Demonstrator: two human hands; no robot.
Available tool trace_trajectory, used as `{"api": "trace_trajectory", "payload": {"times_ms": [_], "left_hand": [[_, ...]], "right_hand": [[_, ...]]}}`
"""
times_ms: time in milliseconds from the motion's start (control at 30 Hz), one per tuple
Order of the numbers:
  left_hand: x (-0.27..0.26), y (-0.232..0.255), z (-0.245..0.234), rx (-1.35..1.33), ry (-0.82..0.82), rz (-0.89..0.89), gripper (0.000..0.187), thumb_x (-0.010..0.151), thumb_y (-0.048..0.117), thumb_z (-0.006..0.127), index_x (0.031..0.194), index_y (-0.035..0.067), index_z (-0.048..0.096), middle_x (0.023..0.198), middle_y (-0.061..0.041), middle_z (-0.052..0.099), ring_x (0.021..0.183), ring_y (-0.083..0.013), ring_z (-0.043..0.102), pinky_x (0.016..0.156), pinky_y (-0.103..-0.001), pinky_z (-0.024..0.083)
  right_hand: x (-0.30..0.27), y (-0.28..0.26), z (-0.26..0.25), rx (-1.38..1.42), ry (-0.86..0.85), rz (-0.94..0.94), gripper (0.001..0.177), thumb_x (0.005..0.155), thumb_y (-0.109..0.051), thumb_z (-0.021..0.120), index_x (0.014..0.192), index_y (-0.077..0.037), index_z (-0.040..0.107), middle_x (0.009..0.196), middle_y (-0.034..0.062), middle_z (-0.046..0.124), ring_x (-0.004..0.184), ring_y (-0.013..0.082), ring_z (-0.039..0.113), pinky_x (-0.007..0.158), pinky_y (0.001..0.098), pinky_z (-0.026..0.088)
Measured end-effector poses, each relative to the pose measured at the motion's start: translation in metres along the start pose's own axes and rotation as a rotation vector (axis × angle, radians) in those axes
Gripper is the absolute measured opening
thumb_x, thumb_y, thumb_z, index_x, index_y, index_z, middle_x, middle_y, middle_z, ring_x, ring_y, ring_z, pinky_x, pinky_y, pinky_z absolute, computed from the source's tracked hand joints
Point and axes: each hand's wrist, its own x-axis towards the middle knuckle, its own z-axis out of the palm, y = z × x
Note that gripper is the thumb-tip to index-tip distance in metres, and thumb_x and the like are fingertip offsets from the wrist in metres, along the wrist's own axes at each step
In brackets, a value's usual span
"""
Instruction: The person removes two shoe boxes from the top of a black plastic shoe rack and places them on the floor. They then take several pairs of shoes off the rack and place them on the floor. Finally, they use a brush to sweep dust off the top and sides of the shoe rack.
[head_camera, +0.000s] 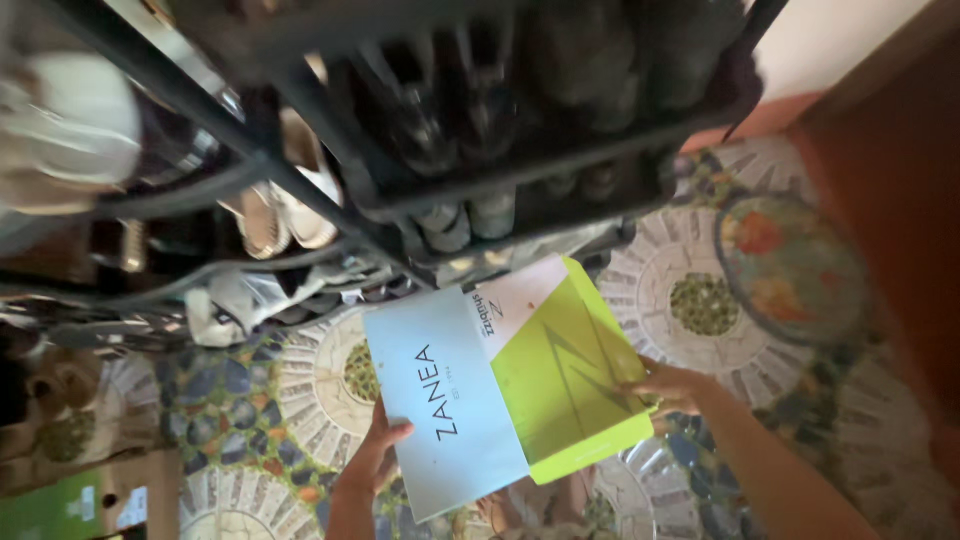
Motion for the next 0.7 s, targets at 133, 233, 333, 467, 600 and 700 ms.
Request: {"api": "trace_trajectory", "payload": {"times_ms": [133,233,333,467,600,700], "left_hand": [[0.032,-0.031,-0.017,0.042,0.103,-0.121,0.115,0.062,0.014,0.077,0.161,0.027,0.021,0.151,-0.012,0.048,0.135,-0.0341,0.050,0.106,-0.057,0.047],[0.066,-0.059,-0.037,0.007,0.056,-0.114,0.113,0.065,0.011,0.077,0.160,0.027,0.019,0.151,-0.012,0.049,0.135,-0.0331,0.052,0.107,-0.055,0.046],[0.105,-0.096,-0.064,-0.045,-0.020,-0.021,0.111,0.068,0.011,0.078,0.162,0.020,0.019,0.150,-0.015,0.049,0.135,-0.0347,0.051,0.107,-0.054,0.045],[0.160,-0.137,-0.103,0.032,0.021,-0.037,0.116,0.066,0.011,0.079,0.163,0.022,0.016,0.148,-0.016,0.049,0.133,-0.0356,0.050,0.106,-0.054,0.044],[0.206,-0.167,-0.130,0.080,0.064,-0.055,0.118,0.067,0.013,0.079,0.164,0.023,0.014,0.150,-0.017,0.049,0.136,-0.0355,0.049,0.108,-0.054,0.042],[0.231,-0.179,-0.146,0.121,0.130,-0.128,0.117,0.067,0.012,0.077,0.165,0.029,0.015,0.156,-0.009,0.044,0.141,-0.0312,0.042,0.112,-0.053,0.035]], "right_hand": [[0.077,0.031,-0.004,-0.050,-0.010,0.045,0.105,0.073,-0.036,0.085,0.160,-0.033,0.026,0.156,0.0085,0.051,0.142,0.0339,0.049,0.111,0.0635,0.041],[0.130,0.056,-0.001,-0.144,0.010,0.029,0.107,0.074,-0.042,0.085,0.161,-0.033,0.024,0.157,0.0062,0.051,0.143,0.0310,0.049,0.114,0.0572,0.038],[0.189,0.078,-0.003,-0.150,0.052,0.008,0.109,0.074,-0.045,0.085,0.161,-0.024,0.023,0.154,0.0100,0.052,0.137,0.0327,0.055,0.112,0.0532,0.043],[0.273,0.110,-0.007,-0.166,0.170,0.038,0.118,0.074,-0.045,0.087,0.161,-0.006,0.017,0.133,0.0249,0.066,0.116,0.0358,0.069,0.095,0.0522,0.054],[0.337,0.133,0.005,-0.013,0.139,-0.157,0.109,0.069,-0.040,0.091,0.154,-0.003,0.034,0.121,0.0191,0.072,0.099,0.0294,0.071,0.077,0.0431,0.060],[0.357,0.129,0.011,-0.189,0.271,0.052,0.105,0.073,-0.039,0.086,0.156,-0.009,0.028,0.124,0.0171,0.068,0.103,0.0256,0.068,0.074,0.0434,0.053]]}}
